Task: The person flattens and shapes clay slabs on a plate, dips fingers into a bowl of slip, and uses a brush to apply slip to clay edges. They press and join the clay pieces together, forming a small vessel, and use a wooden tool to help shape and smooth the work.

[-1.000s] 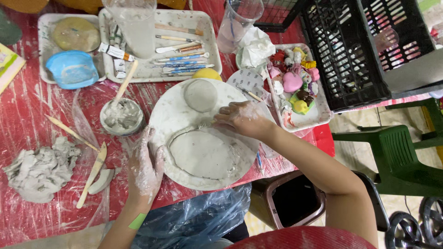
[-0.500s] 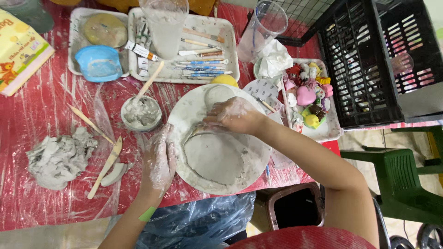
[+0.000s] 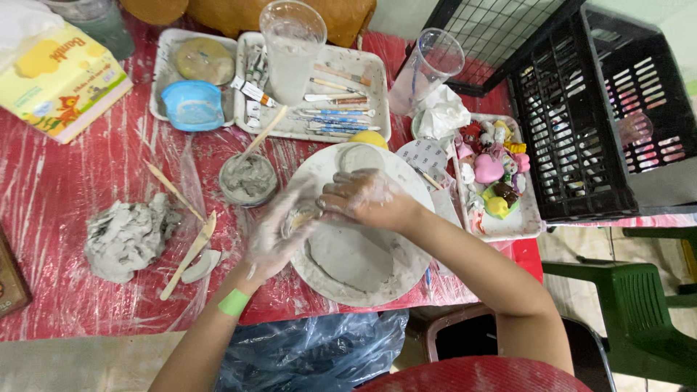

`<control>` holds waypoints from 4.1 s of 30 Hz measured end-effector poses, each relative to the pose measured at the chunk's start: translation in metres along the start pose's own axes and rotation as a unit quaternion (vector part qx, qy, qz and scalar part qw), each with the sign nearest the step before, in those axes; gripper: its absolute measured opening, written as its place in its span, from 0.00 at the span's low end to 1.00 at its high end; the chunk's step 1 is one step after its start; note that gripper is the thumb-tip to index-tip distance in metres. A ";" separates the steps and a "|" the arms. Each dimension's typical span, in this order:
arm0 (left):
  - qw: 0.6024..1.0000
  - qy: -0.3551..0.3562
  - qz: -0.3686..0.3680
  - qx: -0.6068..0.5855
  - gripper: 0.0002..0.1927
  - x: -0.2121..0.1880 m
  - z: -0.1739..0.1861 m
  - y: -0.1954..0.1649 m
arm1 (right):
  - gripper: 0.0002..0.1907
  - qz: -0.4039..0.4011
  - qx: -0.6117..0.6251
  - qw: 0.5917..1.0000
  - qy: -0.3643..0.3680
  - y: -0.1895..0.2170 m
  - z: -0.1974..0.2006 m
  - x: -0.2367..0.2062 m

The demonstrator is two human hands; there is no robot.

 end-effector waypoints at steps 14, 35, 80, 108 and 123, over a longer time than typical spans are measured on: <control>0.928 -0.263 -0.076 0.251 0.11 -0.027 0.161 -0.056 | 0.13 -0.166 -0.036 0.980 -0.100 0.027 0.037 0.003; 0.824 -0.284 -0.048 0.488 0.41 -0.079 0.194 0.024 | 0.11 -0.636 0.036 0.759 -0.133 0.076 0.065 -0.222; 0.912 0.134 -0.076 0.380 0.58 -0.070 -0.081 -0.042 | 0.18 -0.437 -0.221 0.865 0.113 0.072 0.058 -0.198; 0.913 0.155 -0.052 0.375 0.59 -0.057 -0.087 -0.038 | 0.09 -0.582 -0.164 0.796 0.020 0.098 0.094 -0.238; 0.920 0.145 -0.106 0.349 0.56 -0.040 -0.076 -0.031 | 0.09 -0.582 -0.018 0.798 -0.154 0.020 0.078 -0.249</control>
Point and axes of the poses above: each hand's wrist, its own x-axis towards the middle knuckle, its own z-axis out of the back of the hand, y = z × x, the point moved 5 cm from there along x, towards the middle knuckle, and after that the axes turned 15 degrees about -y, right-handed, at the moved point
